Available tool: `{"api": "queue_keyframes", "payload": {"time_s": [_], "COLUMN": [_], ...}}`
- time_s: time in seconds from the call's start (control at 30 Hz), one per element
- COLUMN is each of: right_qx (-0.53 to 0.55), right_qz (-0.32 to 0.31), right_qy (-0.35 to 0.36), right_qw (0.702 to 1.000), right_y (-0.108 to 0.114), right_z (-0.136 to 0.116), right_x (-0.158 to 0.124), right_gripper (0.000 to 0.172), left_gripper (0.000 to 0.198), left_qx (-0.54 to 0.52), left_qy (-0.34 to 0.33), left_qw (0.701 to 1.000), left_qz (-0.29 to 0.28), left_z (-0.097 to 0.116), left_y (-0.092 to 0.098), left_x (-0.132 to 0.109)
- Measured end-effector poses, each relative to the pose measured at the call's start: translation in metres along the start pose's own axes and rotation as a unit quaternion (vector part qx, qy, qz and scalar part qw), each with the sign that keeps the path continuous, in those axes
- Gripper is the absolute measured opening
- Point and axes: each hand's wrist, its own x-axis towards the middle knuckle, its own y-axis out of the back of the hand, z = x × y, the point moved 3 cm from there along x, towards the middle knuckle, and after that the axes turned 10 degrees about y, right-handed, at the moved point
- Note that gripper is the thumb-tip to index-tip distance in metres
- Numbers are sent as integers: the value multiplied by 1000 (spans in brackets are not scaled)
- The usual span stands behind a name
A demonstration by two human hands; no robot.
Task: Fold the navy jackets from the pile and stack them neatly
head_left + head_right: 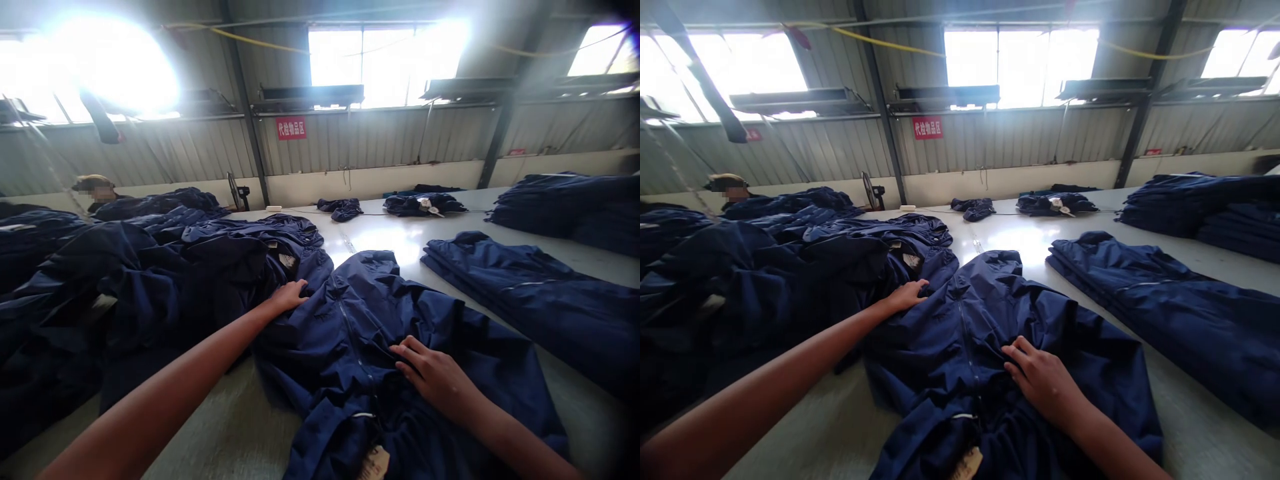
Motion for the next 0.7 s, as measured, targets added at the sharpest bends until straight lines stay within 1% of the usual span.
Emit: {"api": "queue_keyframes", "payload": {"time_s": [0.03,0.1,0.17,0.23,0.3,0.37,0.4,0.43,0.47,0.5,0.53,0.57,0.63,0.7], "right_qx": [1,-1,-7,-16,-29,-40,-44,-46,-44,-39,-31,-23,-30,-77], "right_qz": [3,7,12,13,10,7,7,7,8,8,8,10,27,58], "right_qy": [0,-1,-3,-4,-5,-10,-13,-15,-16,-14,-9,-5,2,-17], "right_qw": [1000,1000,1000,1000,1000,999,999,999,999,999,999,1000,999,995], "right_y": [0,1,1,0,0,-1,0,1,3,5,8,11,18,21], "right_z": [0,0,-1,-1,-2,-3,-3,-4,-5,-6,-6,-6,-3,5], "right_x": [0,0,0,0,1,1,1,1,2,2,3,4,4,3], "right_gripper": [34,34,34,34,33,33,33,33,33,33,34,34,35,37], "left_gripper": [50,46,40,36,34,36,39,45,52,59,65,69,64,52], "left_qx": [-7,-21,-35,-47,-55,-65,-73,-69,-53,-23,18,57,104,99], "left_qy": [11,31,53,83,122,175,206,227,235,230,209,176,75,-37], "left_qw": [1000,999,998,992,981,958,940,926,920,920,926,934,952,971], "left_qz": [-3,2,29,78,141,218,263,292,310,316,313,306,278,215], "left_z": [1,3,1,-7,-25,-47,-59,-67,-73,-74,-71,-64,-44,-22], "left_y": [-3,-2,11,38,76,116,133,147,156,159,158,153,129,94], "left_x": [4,8,6,-1,-15,-37,-51,-66,-81,-94,-107,-118,-135,-147]}}
